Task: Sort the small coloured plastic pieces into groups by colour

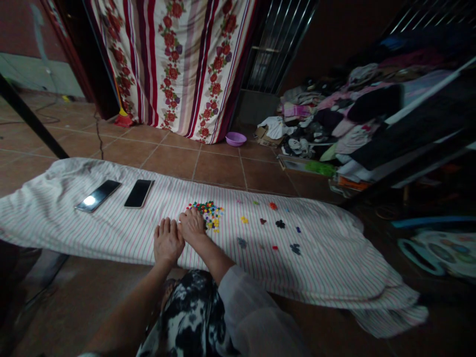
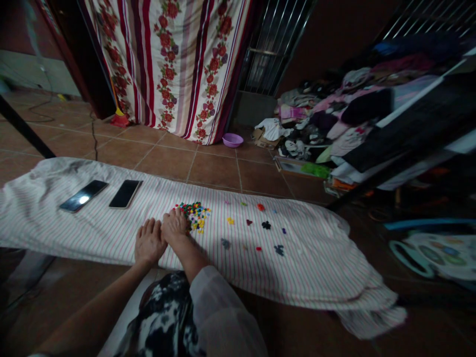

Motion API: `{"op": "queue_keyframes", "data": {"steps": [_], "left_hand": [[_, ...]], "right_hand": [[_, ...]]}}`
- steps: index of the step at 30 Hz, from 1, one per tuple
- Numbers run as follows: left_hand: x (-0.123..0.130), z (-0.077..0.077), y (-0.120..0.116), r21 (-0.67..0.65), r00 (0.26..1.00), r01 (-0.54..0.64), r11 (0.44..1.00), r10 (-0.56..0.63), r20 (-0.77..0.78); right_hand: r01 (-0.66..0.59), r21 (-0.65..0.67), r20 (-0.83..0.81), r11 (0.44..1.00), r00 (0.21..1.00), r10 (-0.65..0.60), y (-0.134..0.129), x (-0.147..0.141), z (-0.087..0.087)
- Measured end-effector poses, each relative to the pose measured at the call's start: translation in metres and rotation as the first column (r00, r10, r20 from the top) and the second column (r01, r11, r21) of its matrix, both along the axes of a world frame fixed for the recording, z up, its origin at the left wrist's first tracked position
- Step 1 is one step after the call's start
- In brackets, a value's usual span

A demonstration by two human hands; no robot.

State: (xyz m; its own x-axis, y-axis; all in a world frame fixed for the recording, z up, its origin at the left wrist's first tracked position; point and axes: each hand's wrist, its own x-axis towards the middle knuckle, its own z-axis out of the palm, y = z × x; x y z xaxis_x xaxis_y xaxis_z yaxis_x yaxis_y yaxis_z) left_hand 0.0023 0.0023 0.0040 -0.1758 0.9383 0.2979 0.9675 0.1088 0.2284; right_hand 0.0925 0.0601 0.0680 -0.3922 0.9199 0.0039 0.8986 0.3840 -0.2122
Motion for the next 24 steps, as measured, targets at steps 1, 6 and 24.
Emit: {"op": "queue_keyframes", "data": {"steps": [1,6,24], "left_hand": [[0.000,-0.001,0.000,0.008,1.000,-0.001,1.000,0.002,-0.008],[0.000,-0.002,0.000,0.012,1.000,-0.008,1.000,0.008,-0.021],[0.002,0.006,-0.004,-0.015,0.997,0.010,1.000,-0.011,-0.071]], "right_hand": [[-0.002,0.008,-0.015,1.000,1.000,0.002,0.000,0.000,0.000],[-0.008,-0.010,-0.114,1.000,0.993,0.007,0.003,0.005,-0.003],[0.117,-0.093,-0.354,0.989,0.924,-0.143,-0.033,0.061,-0.006]]}}
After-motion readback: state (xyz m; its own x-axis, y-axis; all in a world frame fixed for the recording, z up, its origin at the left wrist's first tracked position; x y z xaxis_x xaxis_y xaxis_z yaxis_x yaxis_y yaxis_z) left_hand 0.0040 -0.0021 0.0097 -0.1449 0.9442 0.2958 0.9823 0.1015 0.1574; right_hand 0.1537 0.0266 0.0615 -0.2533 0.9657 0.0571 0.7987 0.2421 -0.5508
